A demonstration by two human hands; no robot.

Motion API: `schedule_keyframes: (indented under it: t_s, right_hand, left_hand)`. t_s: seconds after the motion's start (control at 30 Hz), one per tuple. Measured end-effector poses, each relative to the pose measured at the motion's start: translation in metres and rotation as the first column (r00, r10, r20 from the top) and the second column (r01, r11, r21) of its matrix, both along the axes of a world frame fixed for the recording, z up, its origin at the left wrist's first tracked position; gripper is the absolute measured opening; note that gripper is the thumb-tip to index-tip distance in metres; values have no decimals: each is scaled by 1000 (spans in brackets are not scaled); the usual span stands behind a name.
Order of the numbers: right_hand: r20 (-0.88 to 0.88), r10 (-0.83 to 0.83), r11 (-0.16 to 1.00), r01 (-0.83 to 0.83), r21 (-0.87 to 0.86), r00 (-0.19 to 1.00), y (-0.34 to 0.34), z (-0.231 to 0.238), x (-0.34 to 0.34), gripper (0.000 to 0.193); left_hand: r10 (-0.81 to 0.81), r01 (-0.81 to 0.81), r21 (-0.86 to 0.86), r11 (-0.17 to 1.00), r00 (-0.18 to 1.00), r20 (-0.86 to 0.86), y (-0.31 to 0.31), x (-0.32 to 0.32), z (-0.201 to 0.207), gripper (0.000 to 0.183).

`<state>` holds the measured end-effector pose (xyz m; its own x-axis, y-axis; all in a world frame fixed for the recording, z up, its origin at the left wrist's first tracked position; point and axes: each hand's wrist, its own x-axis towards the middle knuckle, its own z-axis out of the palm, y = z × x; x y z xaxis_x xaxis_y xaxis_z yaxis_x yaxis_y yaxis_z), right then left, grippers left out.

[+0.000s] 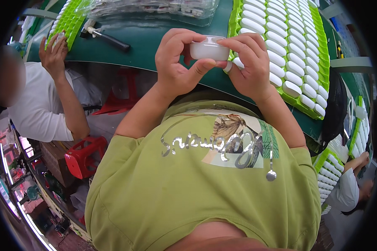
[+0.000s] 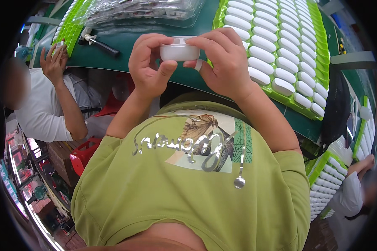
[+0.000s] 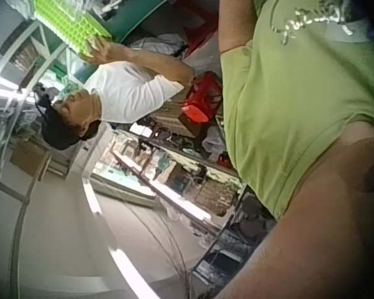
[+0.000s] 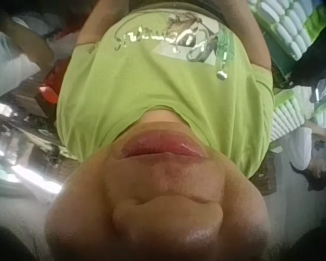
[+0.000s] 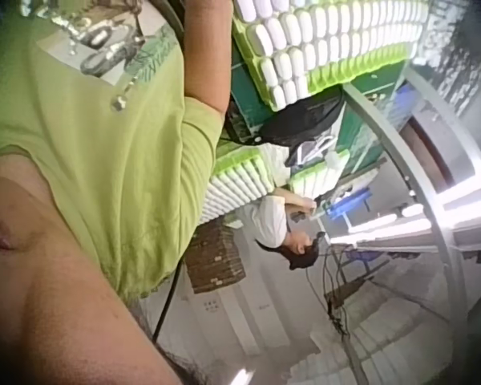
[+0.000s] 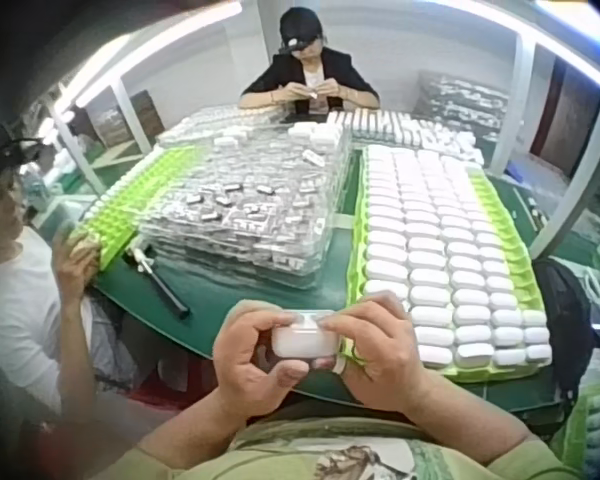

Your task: The person repeatedly picks up white plastic cases from a green tray, inserts small cylindrical components into the cases, closes the cases, and places them into a clear plastic tray. The person continues this repetitive assembly process throughout the clip.

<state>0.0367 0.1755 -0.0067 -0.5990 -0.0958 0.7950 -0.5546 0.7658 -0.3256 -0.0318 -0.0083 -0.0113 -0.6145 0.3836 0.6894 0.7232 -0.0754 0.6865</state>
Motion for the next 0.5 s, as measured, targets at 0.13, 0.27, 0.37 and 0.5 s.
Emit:
schedule_keyframes:
  t_s: [0.13, 0.27, 0.37, 0.5]
  right_hand:
    - [-72, 34, 989, -44, -140, 997, -5, 14, -14, 33]
    - [-187, 36, 865, -124, -485, 982, -14, 24, -29, 22]
    - [-323, -46, 935, -73, -346, 945, -6, 41, -35, 24]
    - [-332, -9, 947, -98, -305, 943, -6, 50, -26, 34]
  left_hand:
    - [269, -197, 243, 950, 911, -312, 29, -25, 8, 22]
    - [402, -210, 448, 869, 827, -394, 54, -41, 33, 22]
    - [431, -175, 514, 840, 790, -435, 62, -41, 52, 22]
    - [415, -159, 544, 824, 824, -387, 67, -37, 57, 23]
